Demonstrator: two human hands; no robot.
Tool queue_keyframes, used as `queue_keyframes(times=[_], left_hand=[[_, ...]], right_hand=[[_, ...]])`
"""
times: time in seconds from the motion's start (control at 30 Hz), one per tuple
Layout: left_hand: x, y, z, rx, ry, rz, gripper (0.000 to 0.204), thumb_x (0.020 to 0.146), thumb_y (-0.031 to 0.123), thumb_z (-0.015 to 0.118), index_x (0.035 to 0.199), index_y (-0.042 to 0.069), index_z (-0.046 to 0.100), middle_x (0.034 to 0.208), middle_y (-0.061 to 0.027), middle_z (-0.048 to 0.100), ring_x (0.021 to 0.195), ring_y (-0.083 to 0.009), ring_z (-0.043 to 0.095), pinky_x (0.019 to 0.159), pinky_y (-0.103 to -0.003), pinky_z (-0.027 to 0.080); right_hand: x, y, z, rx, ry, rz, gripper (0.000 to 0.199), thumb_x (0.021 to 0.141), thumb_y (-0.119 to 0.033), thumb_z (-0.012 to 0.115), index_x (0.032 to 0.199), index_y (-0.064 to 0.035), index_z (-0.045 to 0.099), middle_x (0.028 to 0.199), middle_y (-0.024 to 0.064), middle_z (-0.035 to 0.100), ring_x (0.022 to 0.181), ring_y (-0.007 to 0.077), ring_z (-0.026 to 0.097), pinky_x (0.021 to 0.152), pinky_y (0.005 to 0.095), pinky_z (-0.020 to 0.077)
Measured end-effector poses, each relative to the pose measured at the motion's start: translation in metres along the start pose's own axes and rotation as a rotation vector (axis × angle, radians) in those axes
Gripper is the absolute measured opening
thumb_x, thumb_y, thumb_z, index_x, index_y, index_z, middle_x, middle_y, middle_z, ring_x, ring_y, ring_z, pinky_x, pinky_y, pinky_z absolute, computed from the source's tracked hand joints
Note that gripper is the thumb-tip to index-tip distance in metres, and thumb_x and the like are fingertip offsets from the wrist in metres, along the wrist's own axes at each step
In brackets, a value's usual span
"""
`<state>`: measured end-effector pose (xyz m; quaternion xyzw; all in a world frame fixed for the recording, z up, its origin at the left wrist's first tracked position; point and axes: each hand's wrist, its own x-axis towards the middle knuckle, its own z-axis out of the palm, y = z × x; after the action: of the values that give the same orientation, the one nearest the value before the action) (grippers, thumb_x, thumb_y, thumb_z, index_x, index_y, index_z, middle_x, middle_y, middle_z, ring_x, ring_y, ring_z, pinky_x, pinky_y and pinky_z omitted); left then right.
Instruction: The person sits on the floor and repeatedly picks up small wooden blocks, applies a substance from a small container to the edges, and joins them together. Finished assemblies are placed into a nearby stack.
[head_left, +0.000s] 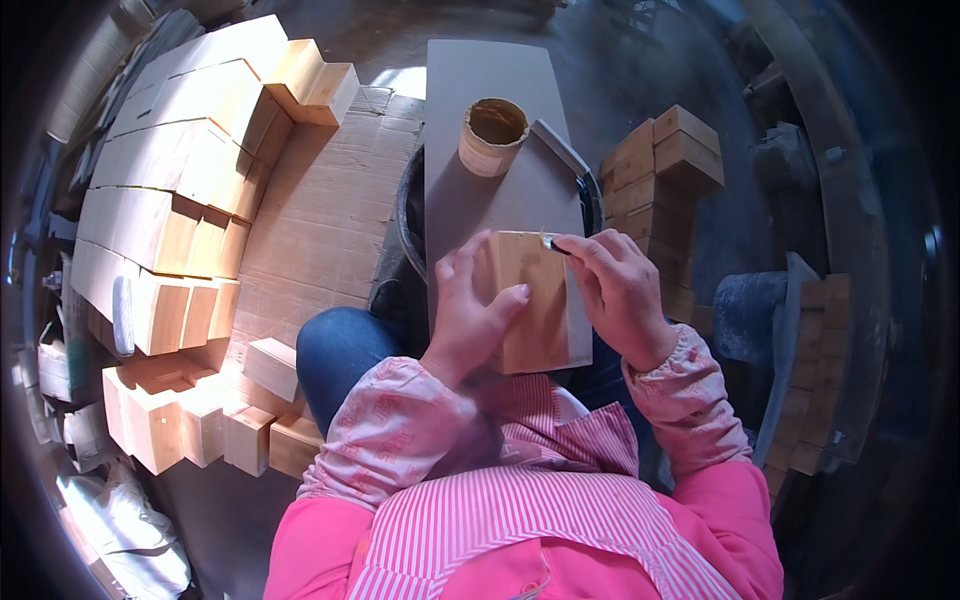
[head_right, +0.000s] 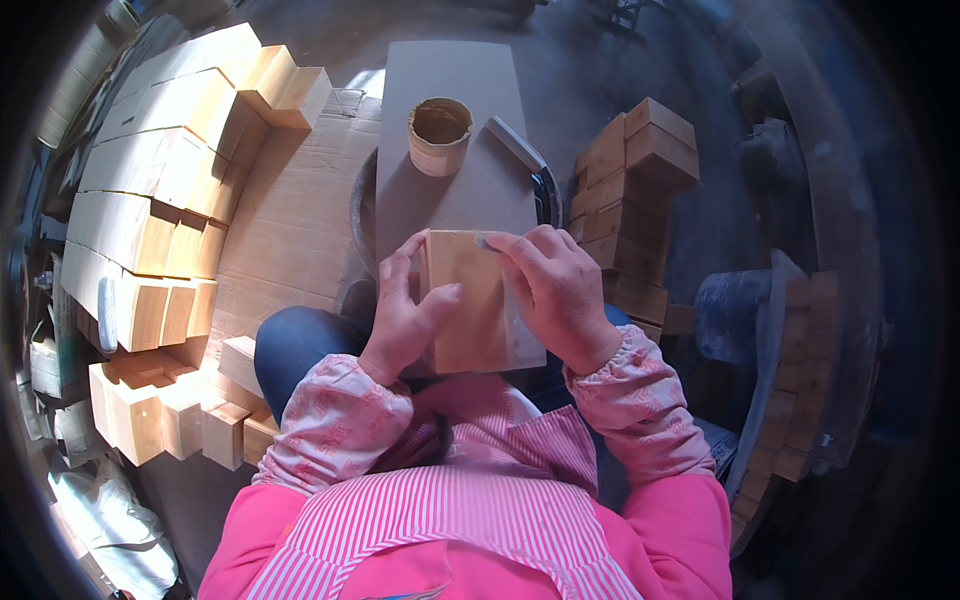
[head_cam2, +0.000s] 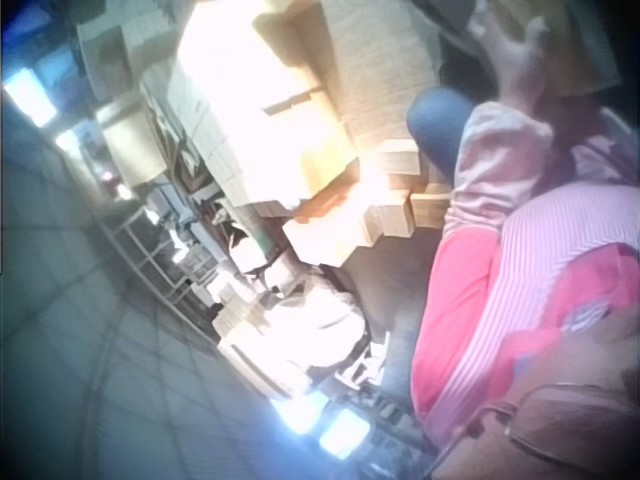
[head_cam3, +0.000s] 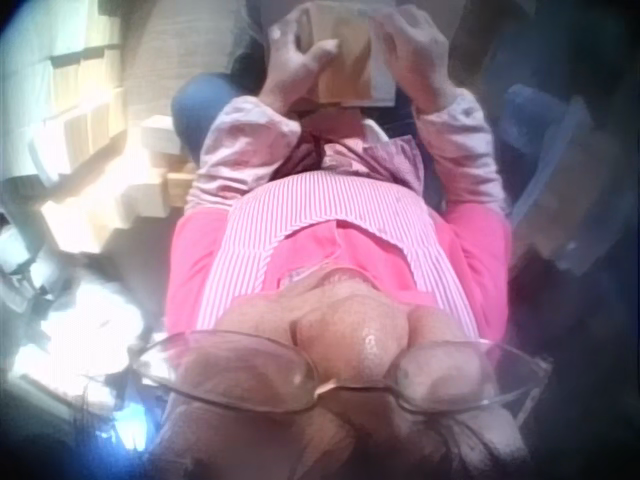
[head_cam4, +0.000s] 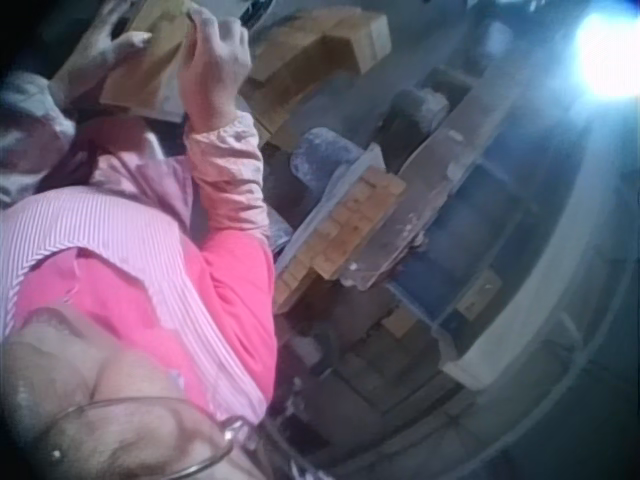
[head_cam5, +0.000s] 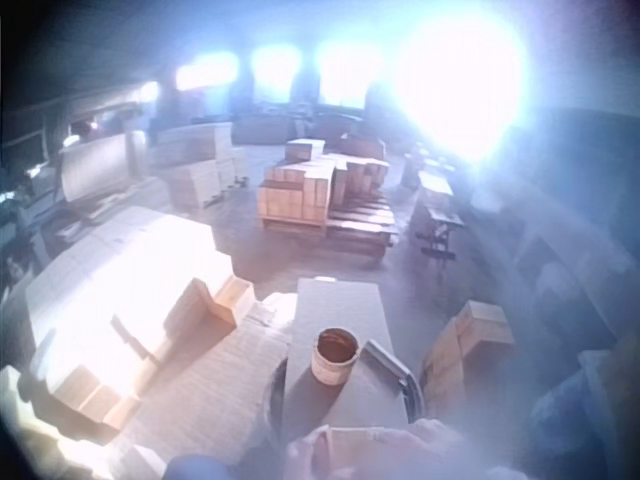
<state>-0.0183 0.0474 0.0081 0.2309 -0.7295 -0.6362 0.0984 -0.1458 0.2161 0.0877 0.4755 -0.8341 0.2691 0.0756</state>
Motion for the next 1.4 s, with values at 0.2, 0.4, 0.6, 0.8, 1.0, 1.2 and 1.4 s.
queue_keyframes(times=[0.2, 0.4, 0.6, 0.8, 1.0, 1.2, 1.4], left_hand=[[0.002, -0.004, -0.001, -0.019, -0.017, 0.023, 0.087, 0.082, 0.03, 0.083, 0.157, 0.013, 0.044, 0.144, -0.0216, 0.04, 0.139, -0.0392, 0.044, 0.121, -0.045, 0.037], [0.002, -0.004, 0.0, -0.002, -0.007, 0.026, 0.087, 0.081, 0.03, 0.084, 0.157, 0.012, 0.044, 0.144, -0.0216, 0.04, 0.139, -0.0394, 0.044, 0.121, -0.045, 0.037], [0.002, -0.004, 0.0, -0.019, -0.004, 0.035, 0.086, 0.082, 0.032, 0.083, 0.156, 0.011, 0.044, 0.145, -0.0218, 0.04, 0.139, -0.0399, 0.045, 0.121, -0.045, 0.037], [0.002, -0.004, 0.0, 0.0, -0.012, 0.028, 0.088, 0.082, 0.034, 0.084, 0.156, 0.01, 0.044, 0.145, -0.0222, 0.04, 0.138, -0.0388, 0.044, 0.12, -0.046, 0.037], [0.002, -0.006, 0.0, 0.0, -0.01, 0.025, 0.085, 0.084, 0.036, 0.08, 0.157, 0.011, 0.046, 0.15, -0.0192, 0.042, 0.143, -0.0331, 0.044, 0.121, -0.044, 0.037], [0.002, -0.004, -0.001, 0.037, -0.011, 0.023, 0.084, 0.085, 0.036, 0.08, 0.157, 0.01, 0.046, 0.15, -0.019, 0.043, 0.143, -0.0332, 0.044, 0.121, -0.044, 0.036], [0.002, -0.002, -0.002, 0.015, -0.018, 0.03, 0.085, 0.085, 0.036, 0.08, 0.157, 0.01, 0.045, 0.151, -0.0194, 0.042, 0.144, -0.0335, 0.044, 0.121, -0.044, 0.036]], right_hand=[[0.005, -0.002, 0.018, 0.021, -0.038, 0.034, 0.028, 0.095, -0.007, 0.071, 0.122, -0.0134, 0.074, 0.088, 0.0088, 0.062, 0.08, 0.0303, 0.065, 0.067, 0.0414, 0.0536], [0.01, -0.006, 0.011, -0.058, -0.029, 0.036, 0.03, 0.092, -0.007, 0.072, 0.122, -0.013, 0.075, 0.088, 0.0082, 0.061, 0.082, 0.0297, 0.066, 0.067, 0.0407, 0.054], [0.014, -0.011, 0.007, -0.132, -0.095, -0.017, 0.024, 0.096, -0.008, 0.072, 0.119, -0.0121, 0.077, 0.086, 0.008, 0.06, 0.078, 0.0287, 0.065, 0.064, 0.0395, 0.0525], [0.008, 0.005, -0.008, -0.121, -0.07, 0.129, 0.024, 0.096, -0.009, 0.073, 0.12, -0.0122, 0.077, 0.086, 0.0087, 0.063, 0.078, 0.0286, 0.066, 0.065, 0.0391, 0.0522], [0.005, 0.011, 0.0, 0.103, -0.144, 0.212, 0.021, 0.097, -0.01, 0.07, 0.116, -0.0144, 0.076, 0.086, 0.0106, 0.064, 0.078, 0.0334, 0.068, 0.068, 0.0421, 0.0541], [0.004, 0.012, -0.002, 0.033, -0.085, 0.173, 0.02, 0.097, -0.01, 0.07, 0.116, -0.0141, 0.076, 0.088, 0.0102, 0.064, 0.078, 0.0325, 0.068, 0.067, 0.0428, 0.0539], [0.002, 0.008, -0.003, -0.12, -0.046, 0.128, 0.027, 0.097, -0.005, 0.072, 0.122, -0.0129, 0.076, 0.086, 0.009, 0.062, 0.075, 0.0281, 0.065, 0.063, 0.0394, 0.0513]])
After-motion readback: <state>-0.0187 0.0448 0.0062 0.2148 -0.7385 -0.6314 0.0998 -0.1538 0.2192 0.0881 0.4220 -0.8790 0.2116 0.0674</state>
